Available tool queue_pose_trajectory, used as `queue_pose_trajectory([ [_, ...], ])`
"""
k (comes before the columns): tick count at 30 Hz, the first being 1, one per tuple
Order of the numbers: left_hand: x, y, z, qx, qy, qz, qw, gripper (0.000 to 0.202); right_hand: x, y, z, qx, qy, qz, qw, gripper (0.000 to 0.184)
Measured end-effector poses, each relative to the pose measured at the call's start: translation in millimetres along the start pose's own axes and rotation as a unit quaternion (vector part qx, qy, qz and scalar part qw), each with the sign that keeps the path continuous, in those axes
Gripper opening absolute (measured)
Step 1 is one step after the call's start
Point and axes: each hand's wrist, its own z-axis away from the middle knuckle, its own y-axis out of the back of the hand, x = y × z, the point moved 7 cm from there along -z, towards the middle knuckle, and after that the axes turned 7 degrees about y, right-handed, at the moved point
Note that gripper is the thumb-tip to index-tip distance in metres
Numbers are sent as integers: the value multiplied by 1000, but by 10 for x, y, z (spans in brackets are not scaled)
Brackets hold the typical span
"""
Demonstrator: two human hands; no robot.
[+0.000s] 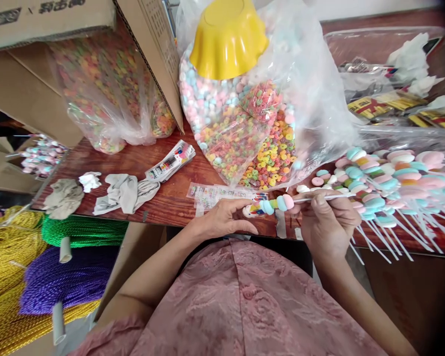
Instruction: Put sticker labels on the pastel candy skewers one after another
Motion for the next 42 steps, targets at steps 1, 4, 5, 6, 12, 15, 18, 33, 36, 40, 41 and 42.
queue_pose_trajectory([
  [1,40,-23,-15,-24,11,-1,1000,42,-16,-43,-19,-18,2,3,1000,6],
  [4,149,-87,-67,-60,32,39,997,26,-29,-205,-56,-80,-13,32,996,8],
  [5,173,-110,-83,-65,35,61,995,25,-14,-251,-66,-94,-25,47,994,11],
  [6,184,-132,-96,-67,39,82,994,26,10,-288,-77,-105,-39,63,992,14],
  [12,68,-70,-89,25,73,43,996,40,114,-397,-202,-146,-78,143,976,27],
  [15,40,13,-43,77,82,-7,994,43,98,-371,-279,-111,-63,146,981,29],
  [18,54,26,-13,93,81,-24,992,42,126,-400,-284,-110,-63,145,981,28],
  [33,9,-77,-31,104,72,107,986,28,364,-808,55,-216,-79,173,958,26],
  [36,-36,-58,-14,121,98,127,980,28,377,-850,96,-241,-73,177,951,28],
  [40,7,37,32,117,75,116,983,44,342,-837,35,-224,-84,146,960,29],
  [41,19,52,47,106,64,104,987,53,324,-816,5,-210,-87,138,964,30],
  [42,15,52,61,89,60,92,990,57,301,-795,-26,-196,-87,129,968,31],
])
